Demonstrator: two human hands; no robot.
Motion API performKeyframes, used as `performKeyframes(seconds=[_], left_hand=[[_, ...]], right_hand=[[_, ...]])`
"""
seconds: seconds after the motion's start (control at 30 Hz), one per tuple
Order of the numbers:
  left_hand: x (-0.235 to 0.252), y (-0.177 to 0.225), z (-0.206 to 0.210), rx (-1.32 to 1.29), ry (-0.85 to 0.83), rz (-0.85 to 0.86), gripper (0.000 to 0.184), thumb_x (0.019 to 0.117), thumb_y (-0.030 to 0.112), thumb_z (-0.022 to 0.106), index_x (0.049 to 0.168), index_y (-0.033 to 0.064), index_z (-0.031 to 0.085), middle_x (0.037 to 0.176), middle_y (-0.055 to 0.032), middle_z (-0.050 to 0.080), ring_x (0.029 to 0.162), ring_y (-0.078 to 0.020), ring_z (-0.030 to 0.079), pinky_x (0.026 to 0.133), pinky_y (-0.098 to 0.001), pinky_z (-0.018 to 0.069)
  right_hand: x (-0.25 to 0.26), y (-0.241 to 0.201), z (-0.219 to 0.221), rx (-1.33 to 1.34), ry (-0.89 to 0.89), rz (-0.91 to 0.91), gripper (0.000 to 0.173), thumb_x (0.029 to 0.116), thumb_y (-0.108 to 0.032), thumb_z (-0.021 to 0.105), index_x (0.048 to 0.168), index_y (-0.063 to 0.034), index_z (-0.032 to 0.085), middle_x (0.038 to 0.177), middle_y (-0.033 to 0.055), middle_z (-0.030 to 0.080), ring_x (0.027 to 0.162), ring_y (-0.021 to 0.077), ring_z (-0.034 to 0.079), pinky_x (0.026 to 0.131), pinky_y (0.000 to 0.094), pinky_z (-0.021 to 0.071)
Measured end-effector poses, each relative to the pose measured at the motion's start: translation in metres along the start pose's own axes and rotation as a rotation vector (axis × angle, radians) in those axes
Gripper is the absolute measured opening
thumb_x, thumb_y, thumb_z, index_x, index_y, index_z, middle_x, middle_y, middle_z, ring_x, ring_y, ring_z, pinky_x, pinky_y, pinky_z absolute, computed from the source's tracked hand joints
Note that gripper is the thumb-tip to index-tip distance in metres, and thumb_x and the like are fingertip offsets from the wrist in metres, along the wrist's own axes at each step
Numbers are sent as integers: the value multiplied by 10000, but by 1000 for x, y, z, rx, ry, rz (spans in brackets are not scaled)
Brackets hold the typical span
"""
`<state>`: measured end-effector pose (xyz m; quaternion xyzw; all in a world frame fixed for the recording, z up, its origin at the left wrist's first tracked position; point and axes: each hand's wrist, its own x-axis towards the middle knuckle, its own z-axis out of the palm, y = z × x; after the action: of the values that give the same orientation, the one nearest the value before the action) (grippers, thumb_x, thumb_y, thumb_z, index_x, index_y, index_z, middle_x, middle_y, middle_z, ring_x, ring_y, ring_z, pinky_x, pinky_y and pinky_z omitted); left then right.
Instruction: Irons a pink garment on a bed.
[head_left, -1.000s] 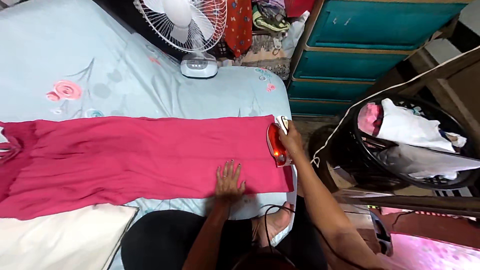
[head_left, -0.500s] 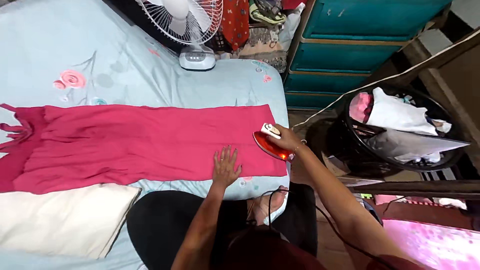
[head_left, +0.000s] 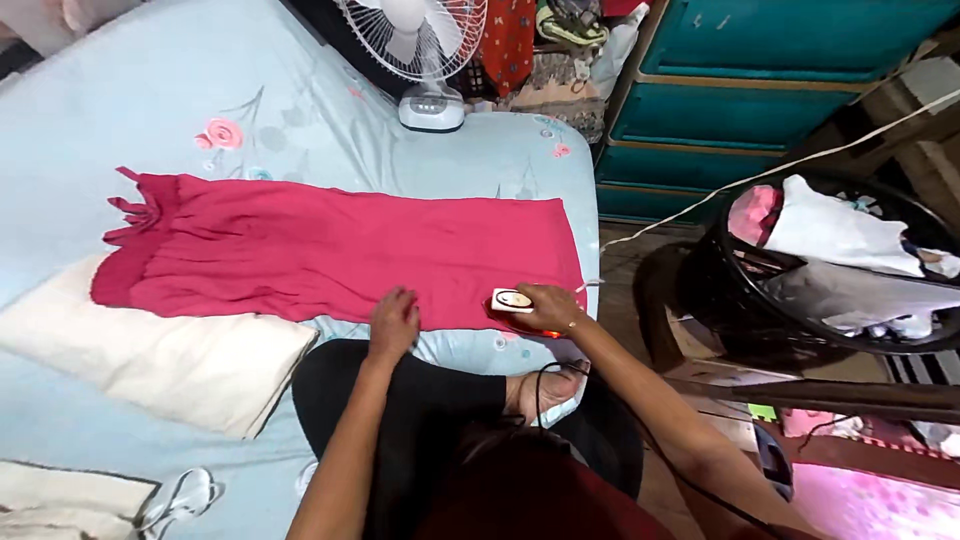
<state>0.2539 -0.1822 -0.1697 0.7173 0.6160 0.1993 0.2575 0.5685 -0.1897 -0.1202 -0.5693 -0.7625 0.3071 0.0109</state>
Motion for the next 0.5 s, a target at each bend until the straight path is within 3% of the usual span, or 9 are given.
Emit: performKeyframes(seconds=[0.1,0.23,0.37,0.5], left_hand=[[1,-4,-5,-113,141,-147,310,1018,39,551,1284,-83,654,1407,-295,583,1347,-433,543,1149,-554,407],[4,-2,-2,-132,159,-226,306,1023,33,536,1280,-86,653,1376,-292,603,1329,-423,560,1149,-539,409],[3,0,-4,-138,143,-243,305,1028,29,528,1284,-84,650,1365,-291,612,1314,-419,573,1136,-531,423],[5,0,1,-128,117,-239,299,1028,30,530,1275,-81,658,1366,-288,614,1313,-428,573,1131,-554,419]], right_hand=[[26,-39,9,-34,-69,-14,476,1010,-372,609,1333,-22,600,1188,256,685,1156,429,651,972,621,477],[34,-49,9,-103,-156,-66,449,1016,-321,603,1354,-27,569,1200,263,673,1168,440,638,971,630,466],[-2,-13,-4,-157,-149,-6,437,999,-267,633,1353,-18,575,1195,290,666,1138,483,640,933,667,470],[-49,46,-8,-142,29,187,477,960,-214,658,1386,-12,579,1235,297,666,1154,497,643,951,685,470]])
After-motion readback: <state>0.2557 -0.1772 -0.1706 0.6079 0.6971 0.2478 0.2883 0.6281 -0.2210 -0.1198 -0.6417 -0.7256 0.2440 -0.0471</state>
